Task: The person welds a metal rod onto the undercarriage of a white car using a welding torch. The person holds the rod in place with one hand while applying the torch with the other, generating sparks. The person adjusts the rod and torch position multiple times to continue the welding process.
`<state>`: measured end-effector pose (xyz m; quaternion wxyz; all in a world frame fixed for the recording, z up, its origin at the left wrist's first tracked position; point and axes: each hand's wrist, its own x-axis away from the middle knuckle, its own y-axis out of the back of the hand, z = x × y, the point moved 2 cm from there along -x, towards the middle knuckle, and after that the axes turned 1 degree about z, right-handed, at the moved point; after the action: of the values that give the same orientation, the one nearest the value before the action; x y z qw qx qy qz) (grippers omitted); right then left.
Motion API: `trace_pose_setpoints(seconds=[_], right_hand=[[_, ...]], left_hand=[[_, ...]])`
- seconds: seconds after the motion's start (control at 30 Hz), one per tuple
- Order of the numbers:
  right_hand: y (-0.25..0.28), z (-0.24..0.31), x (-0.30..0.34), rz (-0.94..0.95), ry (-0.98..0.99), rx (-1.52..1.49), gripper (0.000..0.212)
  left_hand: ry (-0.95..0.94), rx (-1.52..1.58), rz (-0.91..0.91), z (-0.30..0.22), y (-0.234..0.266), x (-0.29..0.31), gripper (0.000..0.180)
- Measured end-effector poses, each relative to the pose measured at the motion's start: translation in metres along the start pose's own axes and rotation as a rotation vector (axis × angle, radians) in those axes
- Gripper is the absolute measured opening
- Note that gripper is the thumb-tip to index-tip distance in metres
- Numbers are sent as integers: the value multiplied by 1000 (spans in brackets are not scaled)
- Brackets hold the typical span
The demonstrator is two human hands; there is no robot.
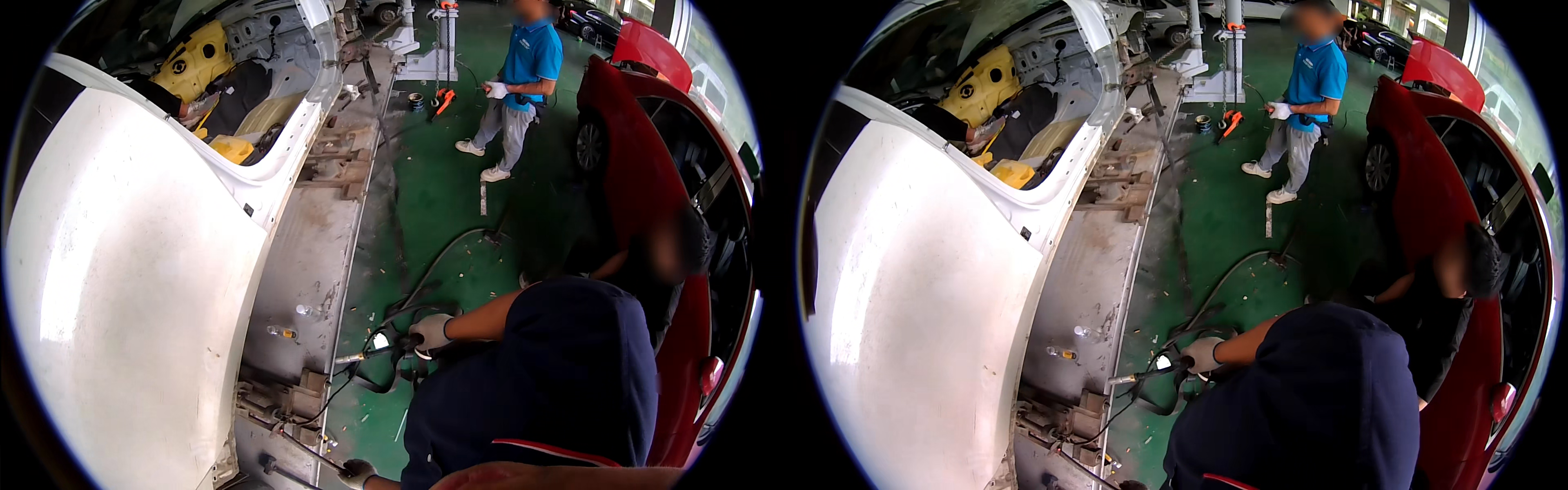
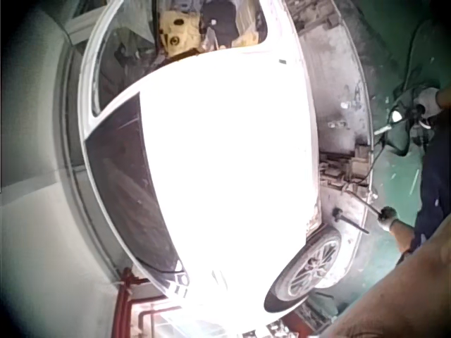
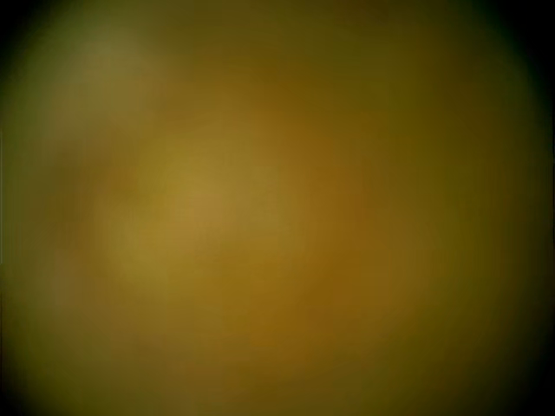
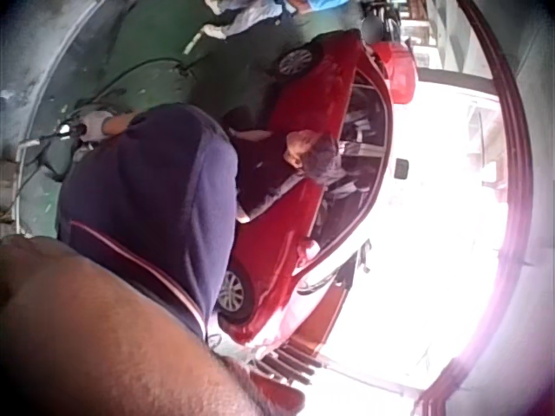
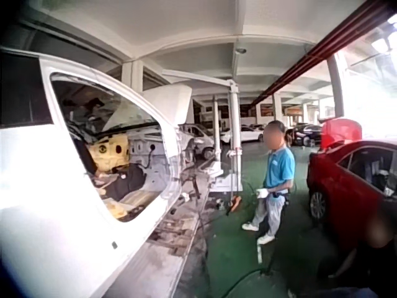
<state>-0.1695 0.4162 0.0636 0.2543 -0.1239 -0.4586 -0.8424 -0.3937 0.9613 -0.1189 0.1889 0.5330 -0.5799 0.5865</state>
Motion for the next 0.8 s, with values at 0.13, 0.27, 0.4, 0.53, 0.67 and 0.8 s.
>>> trace_pose_setpoints(seconds=[0.13, 0.27, 0.4, 0.53, 0.67, 0.8], right_hand=[[-10, 1, 10, -15, -80, -8, 41], [-27, -4, 44, -15, -173, -19, 48], [-49, 7, 63, 81, -213, -6, 45], [-53, 36, 67, 216, -125, 57, 45], [-63, 45, 72, 340, -152, 124, 48], [-95, 44, 62, 253, -6, 157, 50]], left_hand=[[133, -366, 304, -40, 11, -22, 34], [44, -784, 275, -30, 5, 9, 27], [-7, -1220, 207, -27, -32, 25, 25], [19, -1452, 308, -47, -61, -6, 20], [74, -1215, 402, -22, -88, -2, 24], [-49, -1375, 357, -42, -92, -9, 30]])
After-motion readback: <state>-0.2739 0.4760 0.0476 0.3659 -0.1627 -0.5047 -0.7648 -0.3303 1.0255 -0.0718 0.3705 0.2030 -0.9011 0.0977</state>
